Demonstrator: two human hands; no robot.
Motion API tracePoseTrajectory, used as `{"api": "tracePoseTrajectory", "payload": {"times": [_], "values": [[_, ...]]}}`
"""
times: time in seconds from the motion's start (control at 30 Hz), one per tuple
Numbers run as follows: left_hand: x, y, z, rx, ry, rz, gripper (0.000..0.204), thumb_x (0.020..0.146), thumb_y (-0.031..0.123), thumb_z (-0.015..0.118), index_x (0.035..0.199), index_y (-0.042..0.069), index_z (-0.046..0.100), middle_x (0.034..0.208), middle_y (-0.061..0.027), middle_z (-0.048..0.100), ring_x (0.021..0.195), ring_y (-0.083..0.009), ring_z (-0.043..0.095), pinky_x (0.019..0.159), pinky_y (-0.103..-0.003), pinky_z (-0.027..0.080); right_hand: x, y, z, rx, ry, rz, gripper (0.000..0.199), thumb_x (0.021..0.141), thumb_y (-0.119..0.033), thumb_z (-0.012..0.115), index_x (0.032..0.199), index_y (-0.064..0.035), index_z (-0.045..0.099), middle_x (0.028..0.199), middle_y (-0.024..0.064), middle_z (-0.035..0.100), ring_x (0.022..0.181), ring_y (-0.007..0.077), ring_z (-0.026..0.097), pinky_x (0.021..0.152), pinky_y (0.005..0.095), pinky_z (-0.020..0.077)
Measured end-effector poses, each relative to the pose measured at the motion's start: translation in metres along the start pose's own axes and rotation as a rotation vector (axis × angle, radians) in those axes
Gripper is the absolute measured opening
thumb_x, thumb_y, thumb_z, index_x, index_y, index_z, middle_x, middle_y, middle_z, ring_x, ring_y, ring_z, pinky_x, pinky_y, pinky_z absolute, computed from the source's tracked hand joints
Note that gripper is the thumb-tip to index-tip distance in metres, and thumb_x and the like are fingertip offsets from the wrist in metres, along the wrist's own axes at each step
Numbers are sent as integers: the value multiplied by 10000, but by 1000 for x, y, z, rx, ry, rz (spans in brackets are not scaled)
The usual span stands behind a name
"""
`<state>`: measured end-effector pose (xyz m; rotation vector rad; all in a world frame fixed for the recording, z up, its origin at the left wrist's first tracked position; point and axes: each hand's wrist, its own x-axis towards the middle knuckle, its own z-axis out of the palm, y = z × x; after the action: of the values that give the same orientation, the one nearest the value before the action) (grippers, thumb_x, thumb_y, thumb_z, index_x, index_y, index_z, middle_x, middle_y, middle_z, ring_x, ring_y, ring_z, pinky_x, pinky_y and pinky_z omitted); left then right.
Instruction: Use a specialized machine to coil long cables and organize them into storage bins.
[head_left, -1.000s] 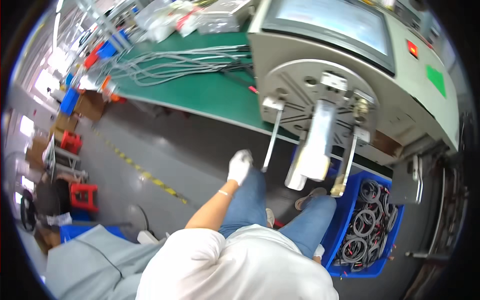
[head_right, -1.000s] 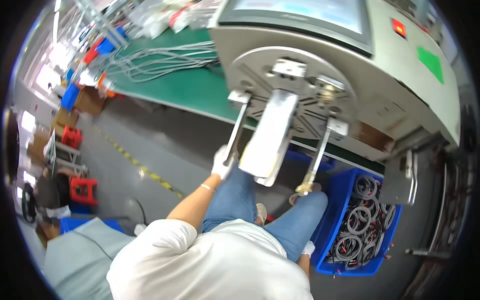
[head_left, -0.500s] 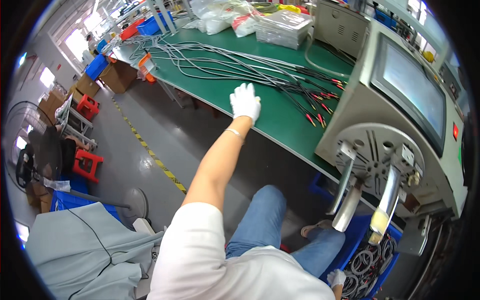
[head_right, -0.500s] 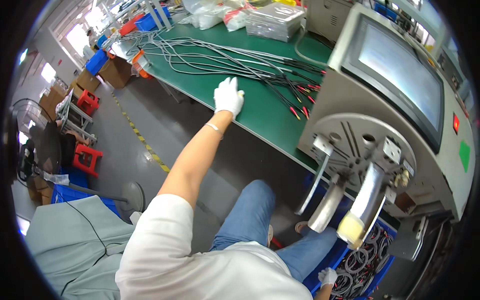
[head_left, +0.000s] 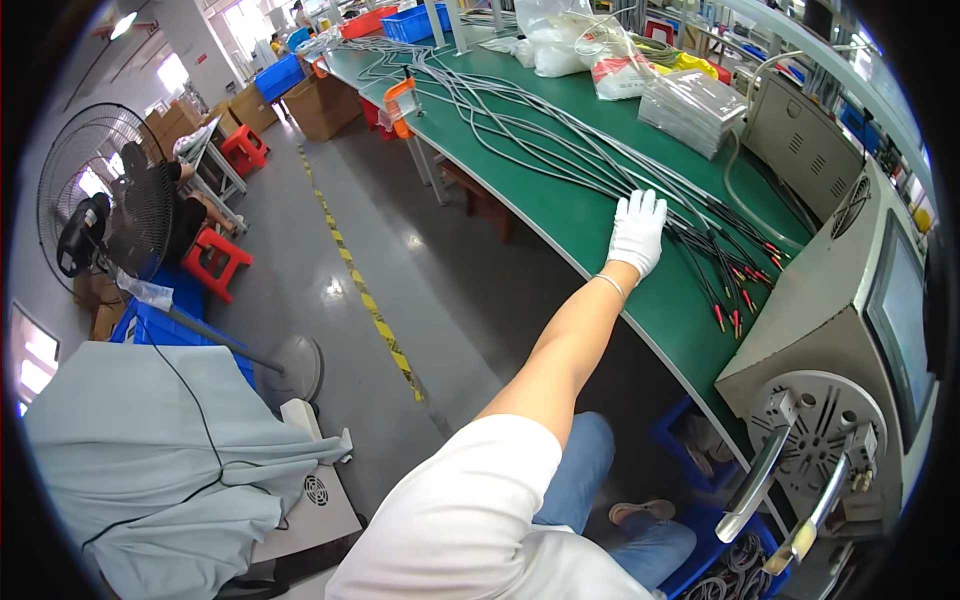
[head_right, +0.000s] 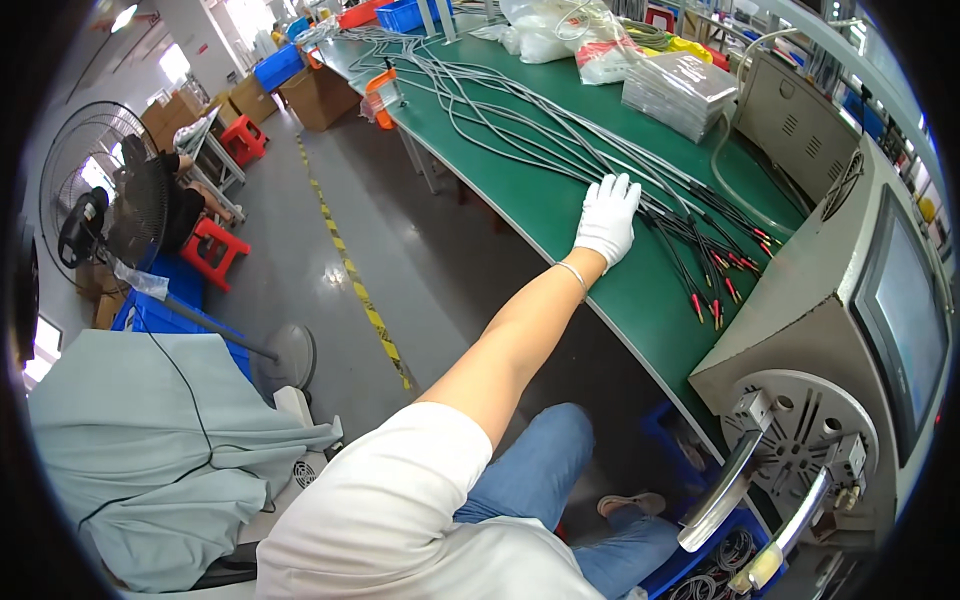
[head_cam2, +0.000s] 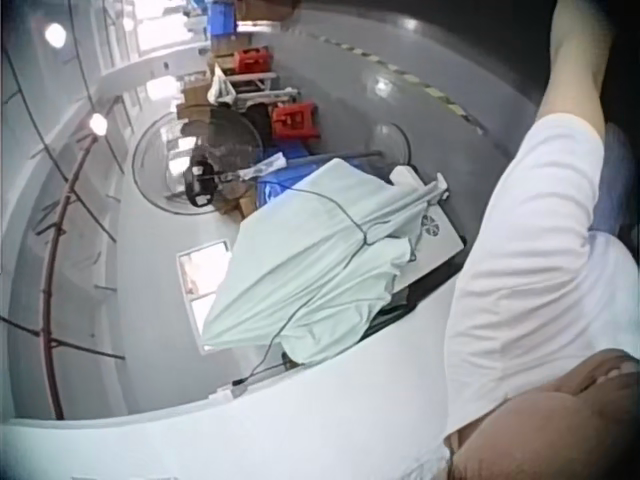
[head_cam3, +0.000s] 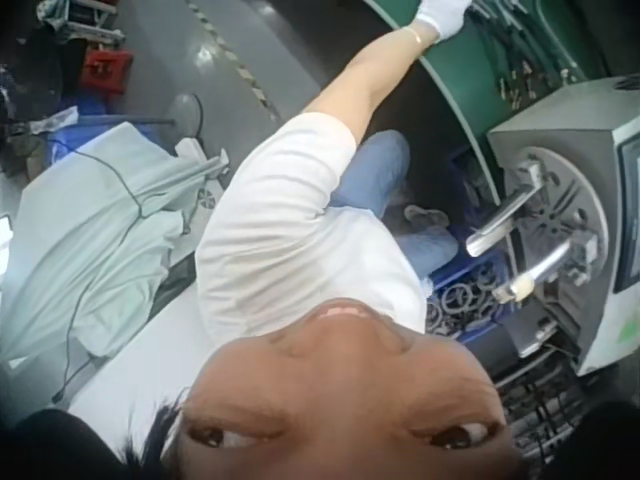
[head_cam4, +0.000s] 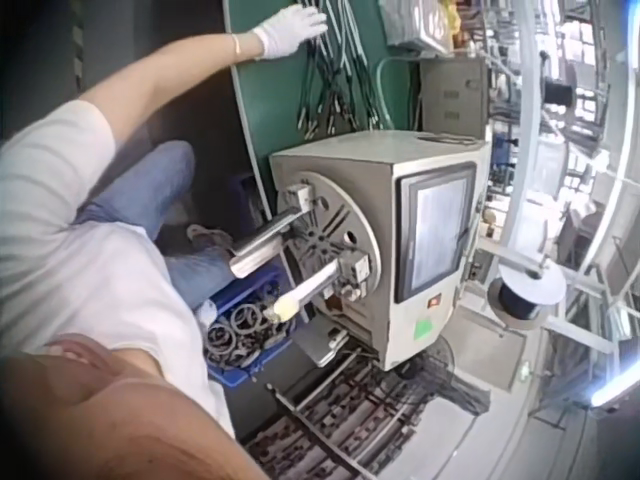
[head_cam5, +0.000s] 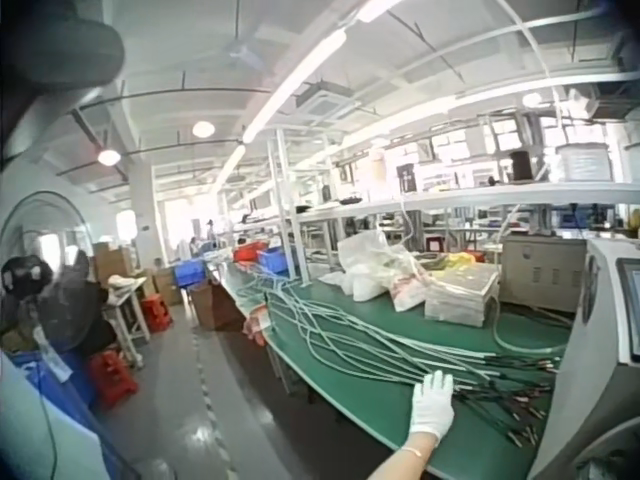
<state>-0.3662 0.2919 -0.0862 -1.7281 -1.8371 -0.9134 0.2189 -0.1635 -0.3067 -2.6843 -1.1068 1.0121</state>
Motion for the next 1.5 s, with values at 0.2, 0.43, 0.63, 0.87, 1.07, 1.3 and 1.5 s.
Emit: {"api": "tracePoseTrajectory", "payload": {"times": [0.2,0.43,0.63,0.87,1.07,1.3,1.5], "values": [[-25,22,-48,-41,-310,-288,593,824,239,557,1372,65,413,1488,-185,263,1379,-382,213,1107,-550,164,-11,-102,-13,182,182,-537,153,900,-96,536,997,-2,608,910,115,633,803,199,594,730,309,478],[-147,49,-100,-380,-129,87,449,780,109,561,1218,16,525,1301,-186,473,1266,-361,389,1096,-511,243,-119,-271,11,496,-272,-853,240,867,-27,572,1094,45,599,1044,116,636,897,180,612,823,295,494],[-347,105,-138,-278,-1037,-290,634,801,251,572,1389,99,391,1440,-237,316,1348,-423,273,1082,-550,248,-192,-333,48,-5,-430,-1230,343,775,-159,677,1081,-21,605,927,158,598,807,308,604,750,374,495],[-376,103,-107,-290,-983,-155,614,790,241,594,1354,75,419,1449,-222,317,1336,-445,282,1052,-575,280,-200,-334,71,-233,-329,-1356,326,714,-124,722,1011,-37,620,949,165,585,809,335,608,705,409,498],[-388,108,-91,-301,-969,-129,588,787,271,597,1336,120,454,1446,-203,334,1334,-429,296,1033,-574,301,-195,-340,82,-196,-300,-1323,187,711,-61,693,894,-46,655,878,142,597,775,344,598,689,412,489],[-376,115,-87,-189,-984,-226,570,816,317,549,1362,194,441,1470,-173,284,1348,-433,263,893,-732,320,-178,-333,100,232,-464,-1045,33,816,-18,566,796,3,550,769,102,575,691,209,551,686,312,463],[-347,115,-102,-128,-852,-292,595,770,336,600,1327,167,476,1509,-144,220,1354,-399,249,968,-634,306,-166,-341,83,569,-884,-702,101,891,-44,492,794,-36,517,731,33,532,649,99,489,603,223,412]]}}
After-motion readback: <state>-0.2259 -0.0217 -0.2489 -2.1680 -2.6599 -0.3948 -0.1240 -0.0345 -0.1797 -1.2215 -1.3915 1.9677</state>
